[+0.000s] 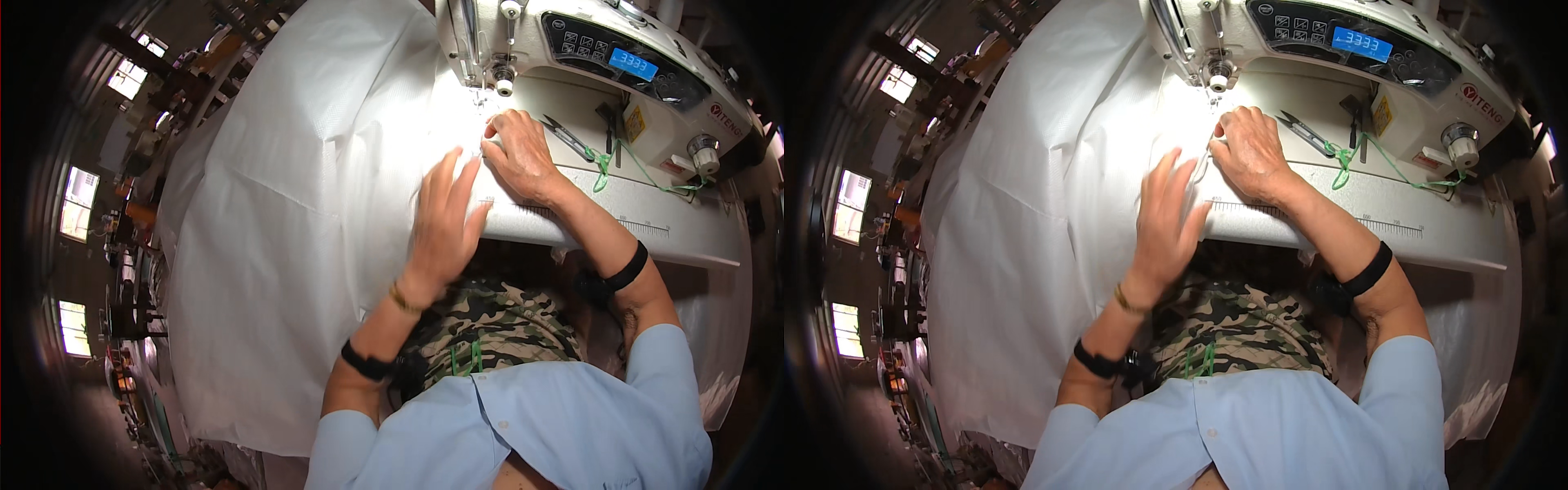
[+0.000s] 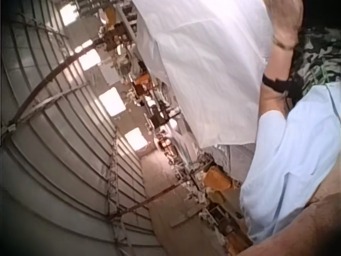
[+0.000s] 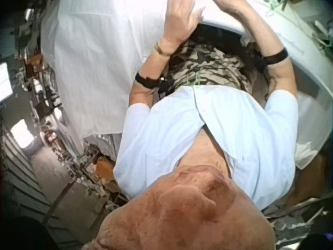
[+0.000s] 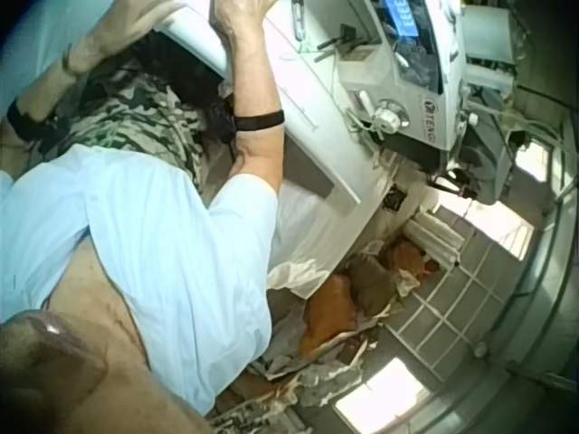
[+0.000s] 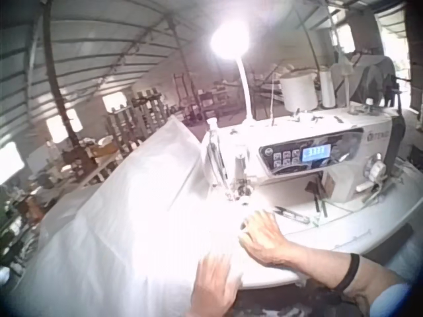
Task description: Sewing large white plastic or synthetic fabric sheets using an industrial sewing machine.
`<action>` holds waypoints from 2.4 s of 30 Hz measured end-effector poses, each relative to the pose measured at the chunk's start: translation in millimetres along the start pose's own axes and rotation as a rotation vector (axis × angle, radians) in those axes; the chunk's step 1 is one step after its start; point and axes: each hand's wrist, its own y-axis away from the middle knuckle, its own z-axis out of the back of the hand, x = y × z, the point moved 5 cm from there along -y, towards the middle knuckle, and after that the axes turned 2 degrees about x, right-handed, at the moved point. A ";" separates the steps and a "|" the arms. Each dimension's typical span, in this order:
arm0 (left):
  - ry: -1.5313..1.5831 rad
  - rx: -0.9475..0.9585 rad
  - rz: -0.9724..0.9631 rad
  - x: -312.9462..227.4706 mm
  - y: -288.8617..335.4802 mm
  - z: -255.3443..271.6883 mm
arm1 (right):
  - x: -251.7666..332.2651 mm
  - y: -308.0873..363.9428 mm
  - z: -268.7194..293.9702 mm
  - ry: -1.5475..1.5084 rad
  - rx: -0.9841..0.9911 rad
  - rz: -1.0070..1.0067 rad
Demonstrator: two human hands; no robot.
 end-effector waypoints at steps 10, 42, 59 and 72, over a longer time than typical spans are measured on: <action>-0.411 -0.066 0.418 87.0 196.2 3.3 | 8.7 11.9 -13.5 -0.092 -0.040 -0.026; 1.190 -0.448 0.798 -3.5 194.3 131.9 | 60.4 123.3 -94.4 -1.046 -0.082 -0.517; 1.072 -0.623 0.946 -3.3 147.9 174.0 | 56.7 170.6 -17.6 -1.209 -0.015 -0.734; 1.280 -0.482 0.934 -16.9 133.7 171.9 | 99.3 81.4 -61.9 -1.870 -0.117 -0.730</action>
